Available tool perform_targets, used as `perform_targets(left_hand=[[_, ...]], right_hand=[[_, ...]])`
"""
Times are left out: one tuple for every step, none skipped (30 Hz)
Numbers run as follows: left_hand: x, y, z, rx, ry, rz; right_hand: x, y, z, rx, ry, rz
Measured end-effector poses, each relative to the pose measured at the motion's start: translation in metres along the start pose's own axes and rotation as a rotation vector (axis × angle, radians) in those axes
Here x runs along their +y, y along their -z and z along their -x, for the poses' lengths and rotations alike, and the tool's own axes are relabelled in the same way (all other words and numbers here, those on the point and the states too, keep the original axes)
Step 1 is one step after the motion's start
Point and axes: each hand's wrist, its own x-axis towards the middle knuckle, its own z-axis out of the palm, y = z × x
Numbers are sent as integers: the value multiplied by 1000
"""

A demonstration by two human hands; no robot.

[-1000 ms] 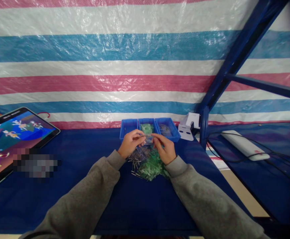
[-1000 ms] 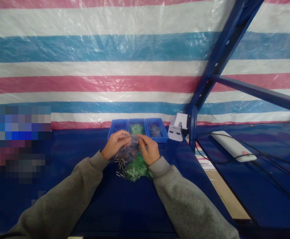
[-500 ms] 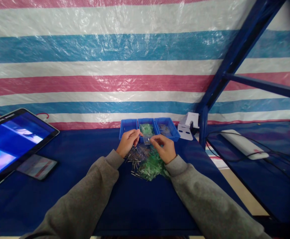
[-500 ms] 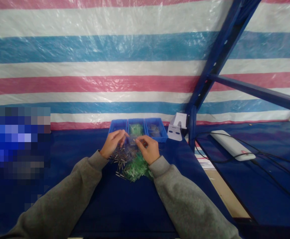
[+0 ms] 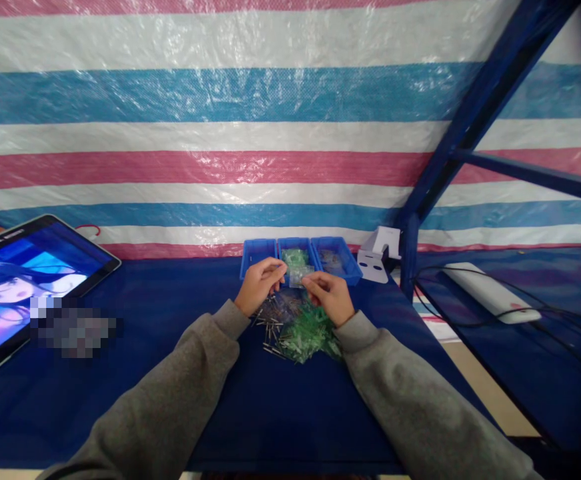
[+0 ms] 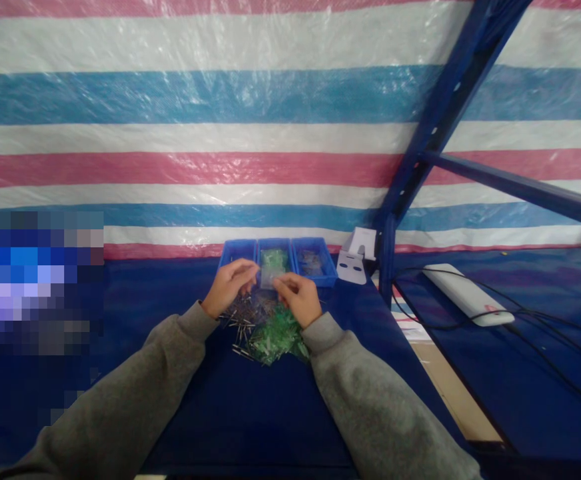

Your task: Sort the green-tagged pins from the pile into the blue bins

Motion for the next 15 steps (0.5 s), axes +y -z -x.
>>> perform_targets(left_hand=[[1, 1, -1, 20, -1, 7], [1, 1, -1, 32, 1, 11], [2, 2, -1, 41, 4, 14], [3, 2, -2, 49, 7, 16], [4, 3, -2, 56, 9, 19], [5, 3, -2, 64, 9, 21], [5, 4, -2, 71, 6, 22], [6, 4, -2, 79, 1, 23], [6, 5, -2, 86, -5, 24], [7, 5, -2, 96, -10, 26], [7, 6, -2, 106, -13, 26], [7, 6, -2, 114, -16, 25], [7, 6, -2, 120, -18, 25], [6, 7, -2, 122, -20, 24], [6, 7, -2, 121, -23, 23]], right_hand=[[1, 2, -3, 74, -20, -51], [3, 5, -6, 168, -29, -105], [4, 8, -9, 261, -29, -164], [6, 11, -12, 342, -23, -225], [7, 13, -14, 396, -9, -274], [8, 14, -15, 427, 9, -307], [8, 15, -15, 436, 29, -318], [8, 16, -15, 426, 48, -301], [8, 15, -14, 406, 63, -254], [7, 14, -12, 375, 79, -173], [6, 13, -9, 331, 99, -60], [5, 11, -7, 275, 130, 79], [5, 8, -4, 206, 176, 235], [4, 5, -1, 125, 231, 394], [4, 2, 2, 42, 287, 544]])
